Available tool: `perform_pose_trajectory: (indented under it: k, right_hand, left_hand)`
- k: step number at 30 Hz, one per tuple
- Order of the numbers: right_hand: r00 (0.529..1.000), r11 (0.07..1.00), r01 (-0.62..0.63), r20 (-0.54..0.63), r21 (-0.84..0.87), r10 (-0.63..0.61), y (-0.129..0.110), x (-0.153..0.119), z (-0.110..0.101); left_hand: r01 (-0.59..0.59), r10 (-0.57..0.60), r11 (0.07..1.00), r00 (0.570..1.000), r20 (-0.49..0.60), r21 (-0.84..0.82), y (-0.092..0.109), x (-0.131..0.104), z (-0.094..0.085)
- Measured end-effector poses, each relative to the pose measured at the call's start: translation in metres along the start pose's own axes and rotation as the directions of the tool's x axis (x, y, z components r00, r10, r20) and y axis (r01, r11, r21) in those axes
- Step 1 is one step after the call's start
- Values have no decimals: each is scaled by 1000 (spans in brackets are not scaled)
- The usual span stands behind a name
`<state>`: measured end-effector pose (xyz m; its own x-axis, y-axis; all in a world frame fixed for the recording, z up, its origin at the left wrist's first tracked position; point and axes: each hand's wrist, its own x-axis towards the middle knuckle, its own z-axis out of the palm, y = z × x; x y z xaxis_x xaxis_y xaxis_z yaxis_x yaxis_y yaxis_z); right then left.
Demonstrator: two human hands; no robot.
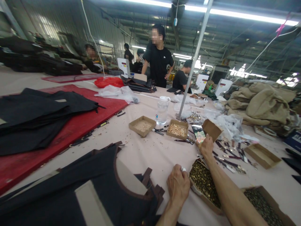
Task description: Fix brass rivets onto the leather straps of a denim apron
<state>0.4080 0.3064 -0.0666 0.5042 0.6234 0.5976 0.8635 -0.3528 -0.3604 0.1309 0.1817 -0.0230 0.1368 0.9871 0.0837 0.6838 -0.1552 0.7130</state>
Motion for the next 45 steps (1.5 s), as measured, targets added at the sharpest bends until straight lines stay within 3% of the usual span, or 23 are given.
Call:
perform_pose_trajectory:
  k: [45]
  right_hand:
    - [998, 998, 20, -63, 54, -16, -1, -1, 2]
  left_hand:
    - [15, -16, 1000, 1000, 21, 26, 2, 1, 1]
